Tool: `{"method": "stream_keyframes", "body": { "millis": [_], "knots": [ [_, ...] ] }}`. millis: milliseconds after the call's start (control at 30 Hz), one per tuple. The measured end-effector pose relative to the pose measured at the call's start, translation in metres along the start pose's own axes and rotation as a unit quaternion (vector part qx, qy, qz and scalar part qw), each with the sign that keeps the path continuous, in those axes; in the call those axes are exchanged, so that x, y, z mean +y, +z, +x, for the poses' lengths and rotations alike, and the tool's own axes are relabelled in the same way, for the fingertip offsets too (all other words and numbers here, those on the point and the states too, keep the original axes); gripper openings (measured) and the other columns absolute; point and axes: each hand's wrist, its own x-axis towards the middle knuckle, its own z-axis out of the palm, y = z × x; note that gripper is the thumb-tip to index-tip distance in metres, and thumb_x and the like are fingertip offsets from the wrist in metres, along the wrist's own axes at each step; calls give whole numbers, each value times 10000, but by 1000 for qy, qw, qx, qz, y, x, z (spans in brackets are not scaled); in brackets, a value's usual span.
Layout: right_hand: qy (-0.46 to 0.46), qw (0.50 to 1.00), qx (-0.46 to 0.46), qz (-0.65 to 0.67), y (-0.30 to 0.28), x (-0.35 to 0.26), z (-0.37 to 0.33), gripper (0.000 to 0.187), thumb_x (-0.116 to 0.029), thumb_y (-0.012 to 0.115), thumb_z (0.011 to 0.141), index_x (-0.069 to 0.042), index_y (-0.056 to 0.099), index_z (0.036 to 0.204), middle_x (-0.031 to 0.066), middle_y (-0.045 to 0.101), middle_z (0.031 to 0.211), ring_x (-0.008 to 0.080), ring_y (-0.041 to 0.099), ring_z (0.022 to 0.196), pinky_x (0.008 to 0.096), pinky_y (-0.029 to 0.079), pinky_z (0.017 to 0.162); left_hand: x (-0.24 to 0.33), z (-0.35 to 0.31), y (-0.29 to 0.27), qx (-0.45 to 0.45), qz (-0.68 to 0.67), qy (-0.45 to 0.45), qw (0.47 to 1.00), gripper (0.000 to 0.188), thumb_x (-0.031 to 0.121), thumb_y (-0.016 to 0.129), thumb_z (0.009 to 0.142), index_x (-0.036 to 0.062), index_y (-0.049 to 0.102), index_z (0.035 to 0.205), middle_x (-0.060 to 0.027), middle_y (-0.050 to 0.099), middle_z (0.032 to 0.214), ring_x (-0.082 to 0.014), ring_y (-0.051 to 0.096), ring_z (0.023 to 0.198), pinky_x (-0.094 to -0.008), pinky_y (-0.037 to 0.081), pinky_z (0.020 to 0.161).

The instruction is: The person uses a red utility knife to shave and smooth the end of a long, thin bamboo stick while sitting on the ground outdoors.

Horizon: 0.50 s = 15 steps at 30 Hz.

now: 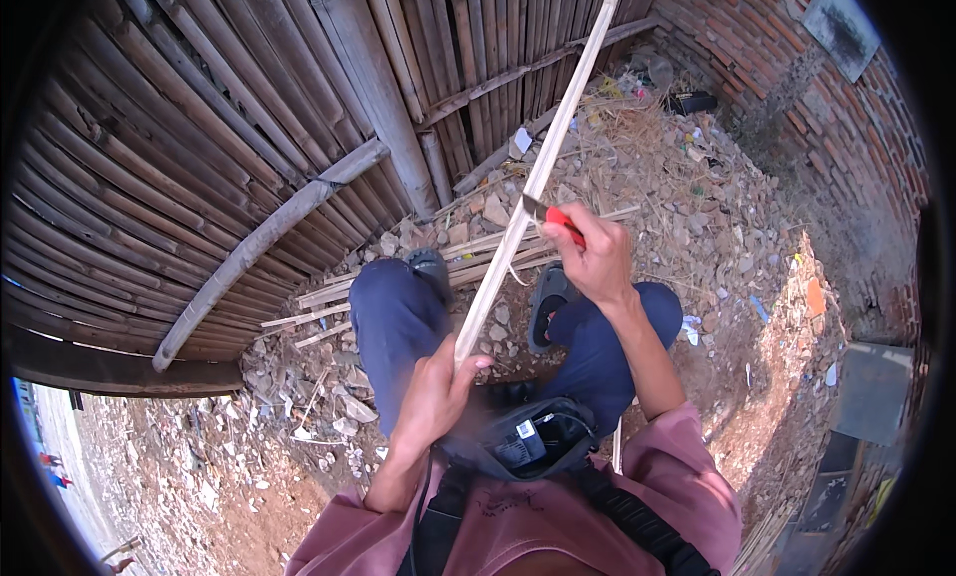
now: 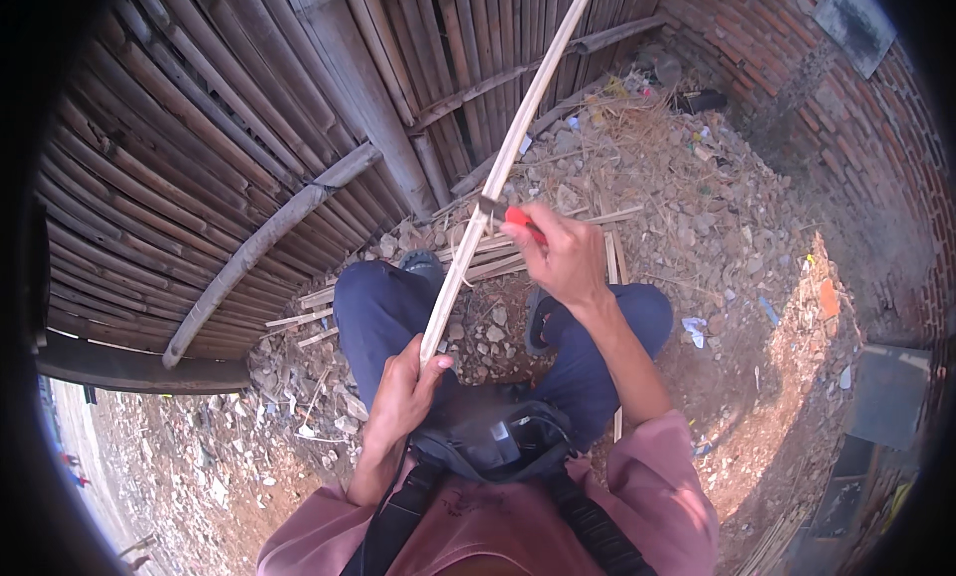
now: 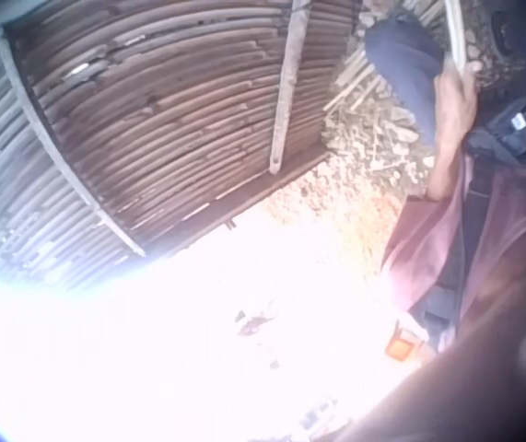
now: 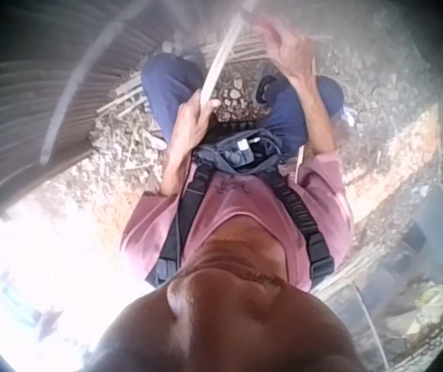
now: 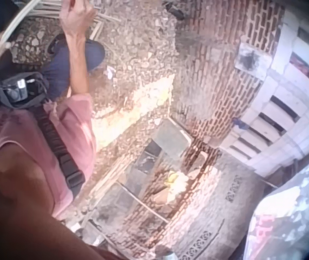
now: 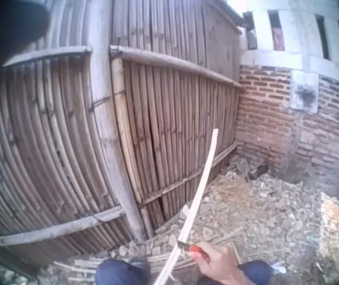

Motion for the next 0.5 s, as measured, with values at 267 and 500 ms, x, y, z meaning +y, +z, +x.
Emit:
{"method": "stream_keyframes", "body": {
  "millis": [267, 500],
  "knots": [
    [236, 971, -5, 31, -20, 127, 41, 385, -404, 617, 1085, -33, 708, 1039, 73, 646, 746, 179, 605, 656, 333, 440, 587, -54, -12, -7, 16, -82, 6, 996, 306, 320, 647, 1094, 27, 581, 1033, 49, 504, 677, -29, 444, 555, -247, 361, 471],
    [290, 840, -89, 450, -5, 52, 41, 290, -378, 676, 1059, -120, 546, 1084, -58, 502, 764, 5, 370, 555, 200, 254, 501, -48, 16, -13, 12, -88, 28, 996, 346, 368, 619, 1101, 27, 573, 1061, 9, 519, 708, -59, 472, 602, -270, 393, 534]
  ]
}}
